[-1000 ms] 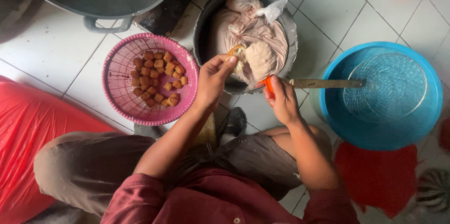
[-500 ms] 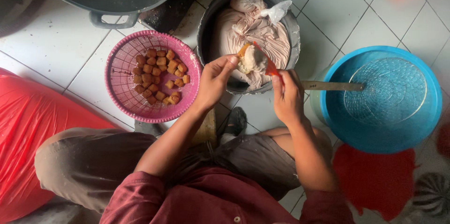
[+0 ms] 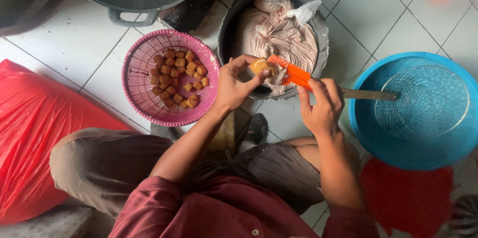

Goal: The person sits on the floor and uses an orange scoop to take batter from a cloth-lined basin. They hold brown food cubes, coat or fill them with batter by hand and with the scoop, and place the finished pieces into a pink basket, occasionally dropping pieces into a nearby pot of liquid.

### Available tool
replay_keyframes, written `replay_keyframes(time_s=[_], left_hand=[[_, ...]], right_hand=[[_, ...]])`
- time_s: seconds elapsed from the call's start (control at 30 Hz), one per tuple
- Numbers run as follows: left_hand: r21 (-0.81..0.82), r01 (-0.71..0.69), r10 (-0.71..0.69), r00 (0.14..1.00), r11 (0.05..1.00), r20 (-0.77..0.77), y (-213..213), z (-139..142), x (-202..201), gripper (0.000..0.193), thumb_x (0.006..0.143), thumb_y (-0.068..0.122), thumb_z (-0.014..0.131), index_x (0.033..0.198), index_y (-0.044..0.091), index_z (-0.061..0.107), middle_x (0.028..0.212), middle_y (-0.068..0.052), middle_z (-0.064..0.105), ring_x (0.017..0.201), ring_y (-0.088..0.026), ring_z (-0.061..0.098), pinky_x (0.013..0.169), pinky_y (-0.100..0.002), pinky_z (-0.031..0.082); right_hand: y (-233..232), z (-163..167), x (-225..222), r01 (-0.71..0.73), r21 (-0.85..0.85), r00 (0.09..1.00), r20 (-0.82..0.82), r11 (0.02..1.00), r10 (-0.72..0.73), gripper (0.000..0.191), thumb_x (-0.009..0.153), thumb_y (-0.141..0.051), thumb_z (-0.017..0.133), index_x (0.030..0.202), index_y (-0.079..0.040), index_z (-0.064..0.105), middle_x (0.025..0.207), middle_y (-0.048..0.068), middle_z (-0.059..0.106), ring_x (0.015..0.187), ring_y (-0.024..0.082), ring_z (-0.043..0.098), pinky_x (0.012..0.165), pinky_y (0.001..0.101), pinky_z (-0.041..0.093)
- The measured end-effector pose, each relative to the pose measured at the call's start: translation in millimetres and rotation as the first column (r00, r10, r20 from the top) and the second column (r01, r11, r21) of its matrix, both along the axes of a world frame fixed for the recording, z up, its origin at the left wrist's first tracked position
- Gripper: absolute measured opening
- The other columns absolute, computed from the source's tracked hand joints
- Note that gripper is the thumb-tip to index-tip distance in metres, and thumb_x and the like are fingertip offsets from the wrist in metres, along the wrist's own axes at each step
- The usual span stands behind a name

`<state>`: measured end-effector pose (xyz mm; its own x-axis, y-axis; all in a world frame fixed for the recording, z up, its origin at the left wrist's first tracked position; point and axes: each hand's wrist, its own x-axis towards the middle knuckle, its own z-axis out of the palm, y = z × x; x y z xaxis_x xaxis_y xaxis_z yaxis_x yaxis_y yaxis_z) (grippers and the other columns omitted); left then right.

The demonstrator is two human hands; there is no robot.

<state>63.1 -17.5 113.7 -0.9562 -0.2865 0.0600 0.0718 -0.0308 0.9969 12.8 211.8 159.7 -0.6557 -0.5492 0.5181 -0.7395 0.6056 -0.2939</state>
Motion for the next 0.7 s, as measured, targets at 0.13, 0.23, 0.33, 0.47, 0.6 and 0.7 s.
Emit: replay_keyframes(time_s=[0.13,0.23,0.33,0.47,0.6,0.7], left_hand=[[0.266,-0.005,0.019,0.999,0.964,-0.05,-5,1,0,0.02,0.099,0.014,0.073,0.115,0.002,0.069,0.112,-0.005,0.075,0.108,-0.011,0.069,0.104,-0.031,0.051],[0.118,0.002,0.024,0.975,0.993,-0.22,-5,-5,-1,0.027,0.099,0.013,0.072,0.122,0.0,0.066,0.133,-0.005,0.067,0.127,-0.012,0.06,0.114,-0.032,0.042],[0.28,0.019,0.056,0.965,0.96,-0.256,-5,-24,-5,0.022,0.104,0.016,0.069,0.123,0.004,0.066,0.127,-0.004,0.067,0.123,-0.011,0.061,0.112,-0.031,0.045],[0.61,-0.234,0.255,0.965,0.757,0.053,-25,-72,-26,0.027,0.109,0.027,0.064,0.127,0.007,0.067,0.122,-0.004,0.069,0.116,-0.014,0.061,0.109,-0.036,0.042],[0.625,-0.603,0.254,0.789,0.495,0.56,-68,-116,-63,0.043,0.099,0.042,0.059,0.135,0.018,0.058,0.128,0.005,0.063,0.117,-0.013,0.06,0.102,-0.043,0.041],[0.627,-0.591,0.296,0.803,0.507,0.517,-108,-118,-96,0.057,0.094,0.05,0.056,0.142,0.019,0.055,0.141,0.003,0.06,0.129,-0.014,0.056,0.106,-0.046,0.04]], right_hand=[[2,2,-4,0.059,-0.013,0.969,0.241,0.998,-0.054,0.019,0.101,-0.016,0.072,0.112,0.0,0.069,0.092,0.012,0.059,0.079,0.027,0.058,0.072,0.0391,0.045],[-4,-7,-2,0.057,-0.124,0.87,0.493,0.991,0.012,0.018,0.104,-0.017,0.066,0.11,0.0,0.068,0.089,0.01,0.06,0.076,0.021,0.056,0.069,0.0346,0.044],[-6,-15,2,-0.002,-0.186,0.787,0.606,0.982,0.117,0.02,0.105,-0.018,0.063,0.109,0.0,0.068,0.089,0.008,0.062,0.077,0.016,0.057,0.07,0.0307,0.045],[-9,-21,0,0.078,-0.091,0.74,0.673,0.993,0.004,0.022,0.104,-0.02,0.063,0.11,0.0,0.069,0.08,0.006,0.061,0.07,0.013,0.053,0.066,0.0291,0.044],[-7,-21,-3,0.099,-0.214,0.655,0.749,0.972,0.098,0.022,0.107,-0.02,0.057,0.111,-0.001,0.07,0.085,-0.003,0.065,0.074,0.005,0.05,0.067,0.0231,0.042],[-7,-25,-3,0.122,-0.228,0.605,0.789,0.966,0.11,0.023,0.107,-0.02,0.057,0.112,-0.002,0.07,0.081,-0.006,0.059,0.07,0.003,0.043,0.063,0.0217,0.037]])
